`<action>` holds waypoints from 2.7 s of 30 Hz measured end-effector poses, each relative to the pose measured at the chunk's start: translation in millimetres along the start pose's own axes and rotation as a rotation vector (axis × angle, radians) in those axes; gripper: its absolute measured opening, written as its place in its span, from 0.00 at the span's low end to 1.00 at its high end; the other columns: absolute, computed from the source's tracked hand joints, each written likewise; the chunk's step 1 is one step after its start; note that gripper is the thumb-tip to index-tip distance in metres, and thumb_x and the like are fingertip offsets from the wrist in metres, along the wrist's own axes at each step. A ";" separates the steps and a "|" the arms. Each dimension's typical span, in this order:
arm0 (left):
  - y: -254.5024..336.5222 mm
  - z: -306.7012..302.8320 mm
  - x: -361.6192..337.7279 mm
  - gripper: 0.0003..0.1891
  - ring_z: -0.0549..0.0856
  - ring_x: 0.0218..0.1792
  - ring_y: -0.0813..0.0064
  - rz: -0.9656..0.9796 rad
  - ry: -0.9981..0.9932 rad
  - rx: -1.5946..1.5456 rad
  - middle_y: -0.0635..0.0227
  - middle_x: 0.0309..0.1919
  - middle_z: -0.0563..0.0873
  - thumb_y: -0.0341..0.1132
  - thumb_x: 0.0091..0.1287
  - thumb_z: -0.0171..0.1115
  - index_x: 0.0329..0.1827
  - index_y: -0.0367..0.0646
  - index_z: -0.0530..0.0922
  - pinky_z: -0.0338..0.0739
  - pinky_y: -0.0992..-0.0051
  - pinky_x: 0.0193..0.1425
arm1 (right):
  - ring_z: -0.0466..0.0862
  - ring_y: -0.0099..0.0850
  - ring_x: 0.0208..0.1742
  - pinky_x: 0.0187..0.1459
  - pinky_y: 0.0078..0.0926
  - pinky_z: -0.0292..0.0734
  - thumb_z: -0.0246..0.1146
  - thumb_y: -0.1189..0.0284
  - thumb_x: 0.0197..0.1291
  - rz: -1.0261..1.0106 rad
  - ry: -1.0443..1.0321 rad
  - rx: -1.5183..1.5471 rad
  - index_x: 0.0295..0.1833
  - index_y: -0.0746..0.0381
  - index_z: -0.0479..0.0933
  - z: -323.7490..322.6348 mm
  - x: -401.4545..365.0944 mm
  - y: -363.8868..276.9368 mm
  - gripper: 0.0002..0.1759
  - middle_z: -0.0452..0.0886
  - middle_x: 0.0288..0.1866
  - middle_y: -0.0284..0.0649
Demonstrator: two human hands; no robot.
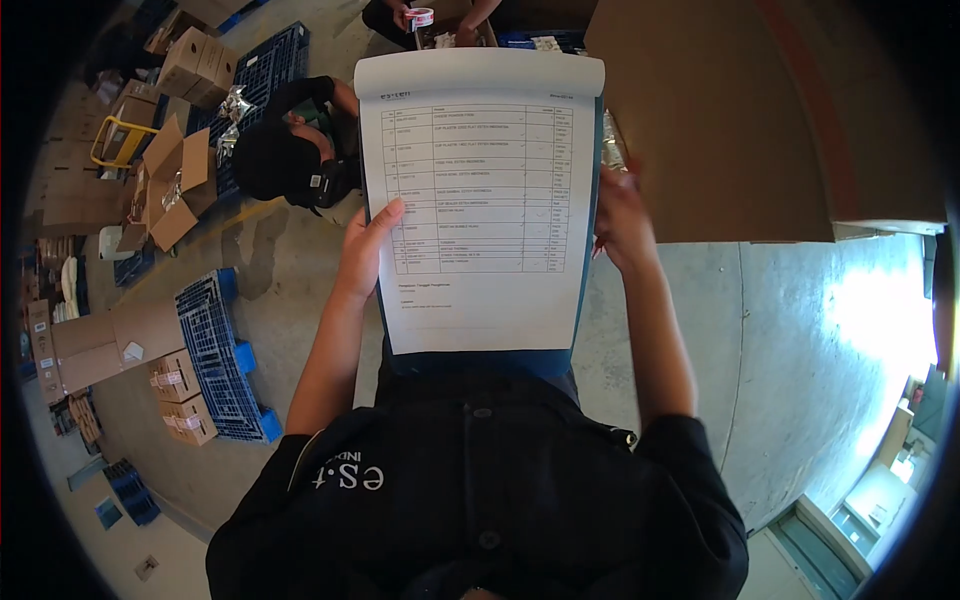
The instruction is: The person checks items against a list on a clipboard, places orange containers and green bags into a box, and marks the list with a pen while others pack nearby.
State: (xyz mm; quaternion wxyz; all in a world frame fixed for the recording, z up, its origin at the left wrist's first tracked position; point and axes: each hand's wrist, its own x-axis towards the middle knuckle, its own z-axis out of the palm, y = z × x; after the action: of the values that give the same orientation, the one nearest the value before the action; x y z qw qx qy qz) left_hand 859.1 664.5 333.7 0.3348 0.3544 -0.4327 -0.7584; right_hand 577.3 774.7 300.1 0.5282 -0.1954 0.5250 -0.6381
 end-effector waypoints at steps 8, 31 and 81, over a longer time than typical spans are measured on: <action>0.3 3.3 6.3 0.19 0.80 0.39 0.75 0.013 0.109 0.038 0.59 0.41 0.80 0.39 0.63 0.56 0.49 0.32 0.70 0.75 0.78 0.43 | 0.74 0.30 0.31 0.43 0.25 0.70 0.41 0.60 0.63 -0.279 0.096 0.187 0.43 0.68 0.69 7.5 -73.0 -5.3 0.21 0.76 0.32 0.41; -0.5 -2.4 9.9 0.18 0.80 0.40 0.76 -0.011 0.080 0.009 0.60 0.42 0.79 0.39 0.64 0.55 0.50 0.33 0.70 0.74 0.78 0.45 | 0.73 0.34 0.25 0.29 0.25 0.69 0.61 0.84 0.39 -0.761 0.228 -0.591 0.31 0.63 0.67 71.4 -63.6 28.0 0.12 0.74 0.26 0.40; -8.0 -13.0 -4.2 0.19 0.80 0.40 0.76 -0.007 0.059 0.019 0.59 0.41 0.80 0.40 0.64 0.54 0.49 0.33 0.70 0.75 0.79 0.43 | 0.76 0.33 0.26 0.30 0.24 0.70 0.62 0.84 0.40 -0.813 0.202 -0.679 0.31 0.64 0.70 78.0 -78.0 26.6 0.11 0.76 0.27 0.42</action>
State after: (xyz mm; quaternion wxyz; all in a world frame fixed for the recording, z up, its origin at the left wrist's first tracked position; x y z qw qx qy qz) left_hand 870.4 665.7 322.8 0.3413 0.3813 -0.4285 -0.7446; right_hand 680.9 809.9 329.7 0.0925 -0.4801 0.6321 -0.6012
